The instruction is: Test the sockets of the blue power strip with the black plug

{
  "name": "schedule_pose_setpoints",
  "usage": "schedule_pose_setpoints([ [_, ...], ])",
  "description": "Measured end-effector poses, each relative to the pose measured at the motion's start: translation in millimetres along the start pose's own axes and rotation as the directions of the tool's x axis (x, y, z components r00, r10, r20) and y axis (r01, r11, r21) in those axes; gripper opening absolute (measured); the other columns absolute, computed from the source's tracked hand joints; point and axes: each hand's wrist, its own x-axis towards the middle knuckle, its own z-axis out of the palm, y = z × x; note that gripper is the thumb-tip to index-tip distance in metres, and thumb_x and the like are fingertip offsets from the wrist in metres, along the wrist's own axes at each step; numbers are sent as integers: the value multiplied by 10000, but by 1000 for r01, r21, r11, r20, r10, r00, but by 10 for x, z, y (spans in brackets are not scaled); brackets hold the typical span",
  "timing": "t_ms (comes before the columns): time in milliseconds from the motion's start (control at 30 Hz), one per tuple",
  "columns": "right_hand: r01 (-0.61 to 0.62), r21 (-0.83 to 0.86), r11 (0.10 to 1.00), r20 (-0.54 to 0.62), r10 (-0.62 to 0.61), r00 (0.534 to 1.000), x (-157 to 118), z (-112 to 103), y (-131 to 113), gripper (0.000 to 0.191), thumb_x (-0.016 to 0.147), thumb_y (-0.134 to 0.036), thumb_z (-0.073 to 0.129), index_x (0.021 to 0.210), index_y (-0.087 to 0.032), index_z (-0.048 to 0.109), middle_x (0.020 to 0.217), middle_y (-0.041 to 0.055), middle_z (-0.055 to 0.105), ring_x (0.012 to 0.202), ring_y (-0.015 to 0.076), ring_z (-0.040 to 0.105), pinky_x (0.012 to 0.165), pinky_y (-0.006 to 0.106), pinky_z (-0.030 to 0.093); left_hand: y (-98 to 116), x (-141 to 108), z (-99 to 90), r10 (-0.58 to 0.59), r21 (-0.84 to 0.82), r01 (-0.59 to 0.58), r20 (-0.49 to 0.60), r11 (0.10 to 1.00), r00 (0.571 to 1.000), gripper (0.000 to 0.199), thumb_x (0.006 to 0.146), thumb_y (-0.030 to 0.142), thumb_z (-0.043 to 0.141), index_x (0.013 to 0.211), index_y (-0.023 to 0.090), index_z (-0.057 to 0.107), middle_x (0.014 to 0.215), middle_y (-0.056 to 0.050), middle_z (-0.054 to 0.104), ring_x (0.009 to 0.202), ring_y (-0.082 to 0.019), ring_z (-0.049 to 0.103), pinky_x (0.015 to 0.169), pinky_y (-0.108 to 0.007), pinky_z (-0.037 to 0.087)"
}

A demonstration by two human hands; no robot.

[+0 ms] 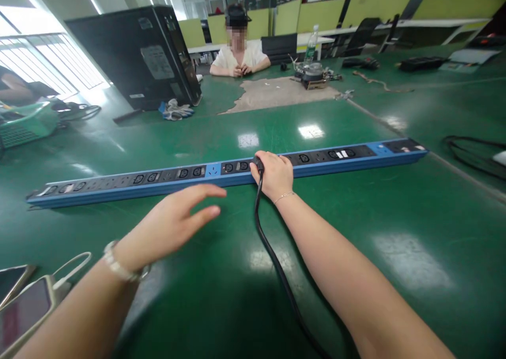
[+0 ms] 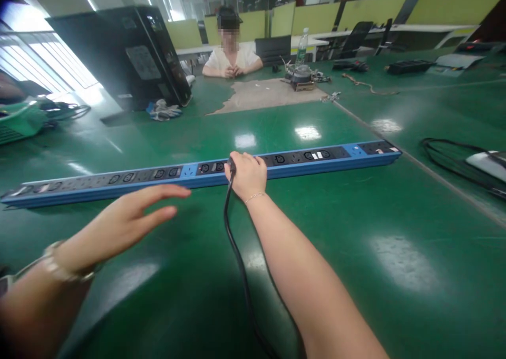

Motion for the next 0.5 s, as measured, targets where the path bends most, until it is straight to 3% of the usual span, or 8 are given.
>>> schedule_pose_setpoints([
  [133,-15,-49,999,-18,14,1000,13,60,13,336,871,-413,431,1046,-177,594,1054,100,670,997,219,591,912,353,363,-208,624,392,60,82,-51,-115,995,992,395,881,359,424,1208,154,510,1306,-103,532,1244,-214,450,1055,-375,342],
  [233,-37,-78,996,-62,32,998,4,90,35,385,856,-428,461,1078,-141,591,1089,117,661,1077,231,564,943,356,351,-223,919,657,75,194,-57,-87,979,993,497,870,453,439,1251,135,473,1318,-131,522,1266,-258,423,1038,-431,332],
  [500,-25,-117,993,-82,15,996,-27,122,57,372,863,-420,463,1103,-170,596,1127,62,659,1116,195,547,982,333,338,-152,926,776,177,255,-127,-181,959,967,597,855,599,369,1222,151,515,1173,-131,615,1075,-296,548,962,-459,346],
])
